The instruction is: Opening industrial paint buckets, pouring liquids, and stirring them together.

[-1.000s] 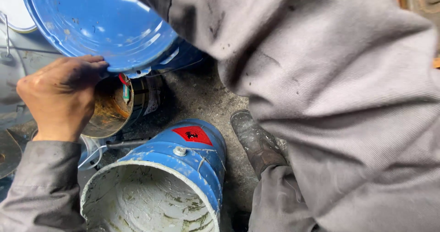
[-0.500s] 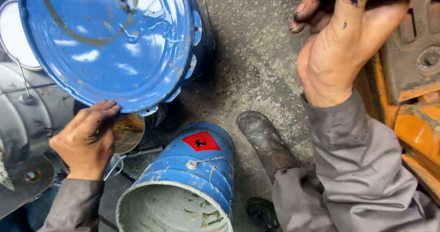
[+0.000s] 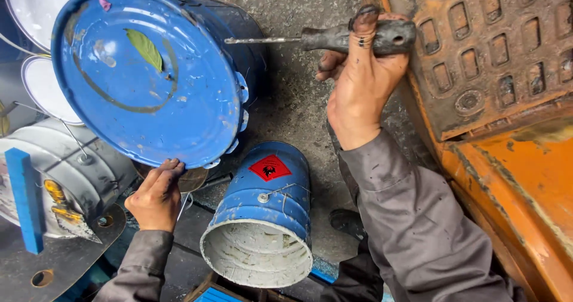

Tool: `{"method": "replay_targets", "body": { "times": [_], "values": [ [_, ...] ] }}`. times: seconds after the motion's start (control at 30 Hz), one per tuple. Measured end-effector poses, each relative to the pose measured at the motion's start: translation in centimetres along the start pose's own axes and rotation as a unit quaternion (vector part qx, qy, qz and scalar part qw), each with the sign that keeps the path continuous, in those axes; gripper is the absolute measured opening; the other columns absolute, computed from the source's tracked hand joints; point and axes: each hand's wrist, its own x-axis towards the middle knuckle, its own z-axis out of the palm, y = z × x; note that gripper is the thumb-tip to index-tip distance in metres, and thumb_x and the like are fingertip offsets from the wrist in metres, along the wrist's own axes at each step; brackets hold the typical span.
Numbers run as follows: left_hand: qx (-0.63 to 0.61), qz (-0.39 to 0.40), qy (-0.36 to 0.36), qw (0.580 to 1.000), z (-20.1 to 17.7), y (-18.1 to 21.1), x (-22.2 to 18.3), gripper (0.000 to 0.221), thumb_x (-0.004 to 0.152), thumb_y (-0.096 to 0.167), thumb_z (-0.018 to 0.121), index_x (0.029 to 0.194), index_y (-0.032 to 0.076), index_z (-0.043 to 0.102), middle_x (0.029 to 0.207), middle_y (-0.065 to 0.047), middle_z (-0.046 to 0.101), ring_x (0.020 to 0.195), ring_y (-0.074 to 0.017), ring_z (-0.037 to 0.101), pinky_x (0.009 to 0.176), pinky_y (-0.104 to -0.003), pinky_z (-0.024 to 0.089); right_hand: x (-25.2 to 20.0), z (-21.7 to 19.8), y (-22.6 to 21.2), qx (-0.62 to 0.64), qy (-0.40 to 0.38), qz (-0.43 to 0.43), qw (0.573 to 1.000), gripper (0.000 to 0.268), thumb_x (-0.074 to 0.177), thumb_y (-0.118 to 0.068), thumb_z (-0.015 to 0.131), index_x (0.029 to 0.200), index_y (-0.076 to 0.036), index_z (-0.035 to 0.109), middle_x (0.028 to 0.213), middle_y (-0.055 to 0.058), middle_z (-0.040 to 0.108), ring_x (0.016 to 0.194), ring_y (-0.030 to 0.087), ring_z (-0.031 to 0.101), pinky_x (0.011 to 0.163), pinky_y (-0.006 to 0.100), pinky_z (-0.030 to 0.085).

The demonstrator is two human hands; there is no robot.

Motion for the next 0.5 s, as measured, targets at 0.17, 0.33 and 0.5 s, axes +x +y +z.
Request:
{"method": "replay_targets", "body": {
  "times": [0.17,0.33,0.5],
  "values": [
    [-0.013,-0.017,-0.024,0.999,-0.6,-0.1,-0.2,0.013,0.094,0.004,0.077,0.099,0.016,0.076,0.114,0.001,0.077,0.103,-0.0168,0.075,0.08,-0.032,0.06,-0.5,0.5,0.0,0.007,-0.027,0.027,0.999,0.037,0.108,-0.032,0.075,0.112,-0.004,0.051,0.091,0.004,0.053,0.061,0.019,0.059,0.049,0.035,0.051],
    [-0.037,-0.027,-0.036,0.998,-1.0,0.5,0.1,0.015,0.093,0.001,0.076,0.1,0.015,0.077,0.112,0.0,0.077,0.108,-0.0163,0.075,0.083,-0.031,0.06,-0.2,0.9,-0.8,-0.034,-0.018,0.048,0.998,0.036,0.106,-0.032,0.074,0.113,-0.005,0.051,0.09,0.004,0.054,0.062,0.02,0.06,0.05,0.035,0.051],
    [-0.053,-0.044,-0.033,0.997,-0.8,0.5,0.0,0.016,0.093,0.001,0.076,0.102,0.014,0.077,0.113,-0.001,0.077,0.109,-0.0172,0.074,0.086,-0.031,0.06,0.4,1.5,-1.1,-0.039,-0.025,0.068,0.997,0.033,0.102,-0.031,0.073,0.11,-0.007,0.051,0.086,0.003,0.056,0.058,0.018,0.06,0.046,0.033,0.05]
  ]
}}
